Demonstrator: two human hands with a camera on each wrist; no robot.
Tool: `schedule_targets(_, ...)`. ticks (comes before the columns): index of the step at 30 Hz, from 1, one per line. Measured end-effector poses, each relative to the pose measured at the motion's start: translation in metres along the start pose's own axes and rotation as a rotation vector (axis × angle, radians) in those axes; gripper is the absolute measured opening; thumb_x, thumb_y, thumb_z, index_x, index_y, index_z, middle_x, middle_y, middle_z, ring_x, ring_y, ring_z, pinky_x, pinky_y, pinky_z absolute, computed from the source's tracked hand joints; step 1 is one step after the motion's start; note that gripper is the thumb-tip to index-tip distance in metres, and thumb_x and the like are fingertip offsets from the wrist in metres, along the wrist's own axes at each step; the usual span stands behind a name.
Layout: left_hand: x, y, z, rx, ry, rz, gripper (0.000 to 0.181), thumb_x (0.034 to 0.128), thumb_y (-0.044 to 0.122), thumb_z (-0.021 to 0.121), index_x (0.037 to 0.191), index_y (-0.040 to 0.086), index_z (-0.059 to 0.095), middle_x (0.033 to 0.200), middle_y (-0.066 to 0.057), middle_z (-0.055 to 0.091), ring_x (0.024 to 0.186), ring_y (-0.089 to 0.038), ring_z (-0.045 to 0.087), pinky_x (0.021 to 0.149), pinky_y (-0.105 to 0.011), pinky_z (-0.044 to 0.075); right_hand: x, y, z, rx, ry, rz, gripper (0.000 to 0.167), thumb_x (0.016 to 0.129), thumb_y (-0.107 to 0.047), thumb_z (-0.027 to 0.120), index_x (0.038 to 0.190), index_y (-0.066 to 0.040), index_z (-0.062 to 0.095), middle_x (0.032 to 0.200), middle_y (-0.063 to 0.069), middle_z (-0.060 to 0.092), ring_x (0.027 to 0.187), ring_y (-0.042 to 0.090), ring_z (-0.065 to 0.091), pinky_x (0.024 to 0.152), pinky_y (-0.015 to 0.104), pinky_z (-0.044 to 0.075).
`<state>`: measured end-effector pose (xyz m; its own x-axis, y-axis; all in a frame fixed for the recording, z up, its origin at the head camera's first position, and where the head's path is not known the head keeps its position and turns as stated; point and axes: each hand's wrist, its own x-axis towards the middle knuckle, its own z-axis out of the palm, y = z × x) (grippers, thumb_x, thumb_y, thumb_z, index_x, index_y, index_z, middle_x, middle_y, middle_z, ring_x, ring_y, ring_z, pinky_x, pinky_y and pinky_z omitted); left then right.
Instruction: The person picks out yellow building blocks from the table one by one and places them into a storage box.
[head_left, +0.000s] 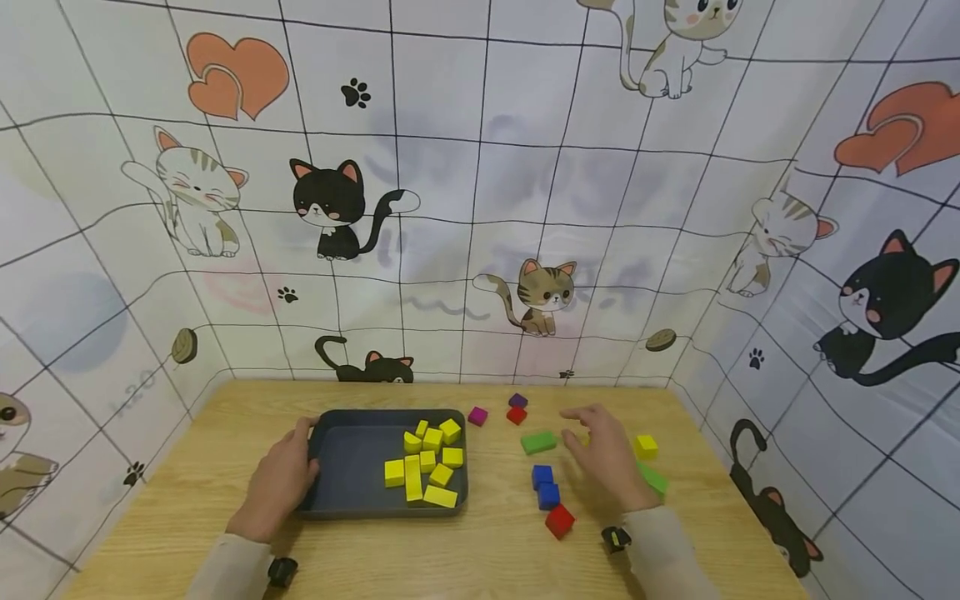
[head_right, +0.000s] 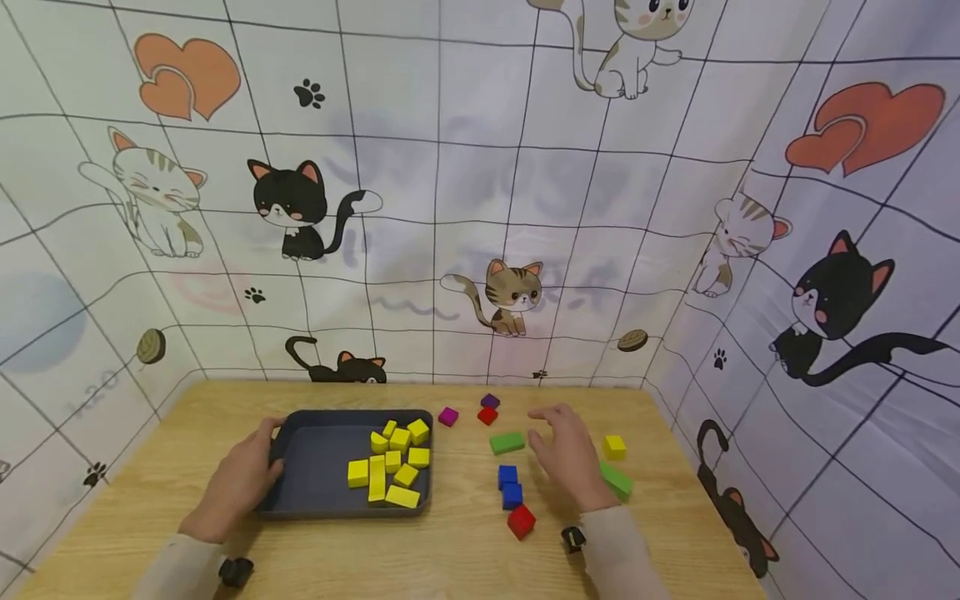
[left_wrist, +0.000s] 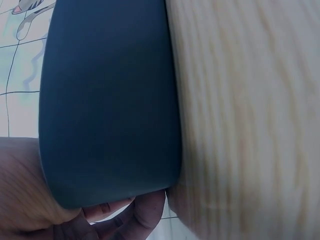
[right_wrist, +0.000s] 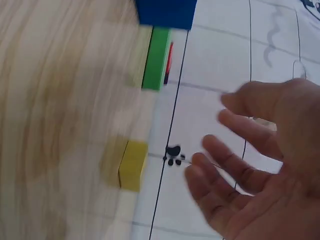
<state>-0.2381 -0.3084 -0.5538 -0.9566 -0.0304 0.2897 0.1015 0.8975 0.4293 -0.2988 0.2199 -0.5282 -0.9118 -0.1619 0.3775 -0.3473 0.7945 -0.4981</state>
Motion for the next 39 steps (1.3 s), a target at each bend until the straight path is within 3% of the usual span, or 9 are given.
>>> schedule_targets(6,-0.001,0.01,-0.009,-0.003,-0.074,-0.043,0.074,0.1013,-0.004,0.081,0.166,-0.005,0.046,0.138,-0.042,0.071,0.079,-0.034,0.076,0.065,-0.049,0.059,-0.004,0.01,-0.007,-0.087,-0.142,0.104,0.039,0.105,-0.014,0.087,0.142,-0.003,0.081,0.139,0.023,0.076,0.128,0.044,0.073,0.112,0.065,0.061)
schedule_targets(15,-0.001,0.008,-0.009,0.002,-0.08,-0.055,0.073,0.1024,-0.004,0.079,0.167,-0.004,0.045,0.138,-0.042,0.071,0.078,-0.031,0.074,0.064,-0.047,0.058,-0.003,0.013,-0.011,-0.114,-0.248,0.172,0.037,0.1,-0.005,0.087,0.137,-0.002,0.084,0.137,0.021,0.079,0.123,0.036,0.074,0.112,0.063,0.063)
schedule_targets(22,0.0,0.009,-0.009,-0.001,-0.08,-0.056,0.071,0.1029,-0.004,0.078,0.166,-0.004,0.046,0.14,-0.042,0.071,0.083,-0.034,0.076,0.067,-0.049,0.06,0.0,0.018,-0.008,-0.099,-0.247,0.197,0.031,0.101,0.005,0.081,0.13,-0.002,0.086,0.138,0.022,0.081,0.107,0.028,0.067,0.094,0.049,0.063)
schedule_targets(28,0.0,0.01,-0.009,0.0,-0.09,-0.069,0.072,0.1031,-0.004,0.078,0.167,-0.004,0.045,0.141,-0.042,0.07,0.082,-0.033,0.076,0.065,-0.048,0.059,0.0,0.02,-0.005,-0.101,-0.235,0.185,0.027,0.1,0.005,0.081,0.125,-0.001,0.087,0.135,0.024,0.082,0.102,0.028,0.066,0.088,0.044,0.06)
schedule_targets(39,-0.001,0.01,-0.01,0.005,-0.081,-0.064,0.073,0.1026,-0.004,0.079,0.167,-0.004,0.045,0.14,-0.042,0.071,0.078,-0.031,0.073,0.064,-0.046,0.057,0.0,0.024,-0.003,-0.11,-0.216,0.17,0.025,0.099,0.006,0.082,0.123,-0.001,0.087,0.135,0.025,0.083,0.103,0.029,0.068,0.092,0.048,0.062)
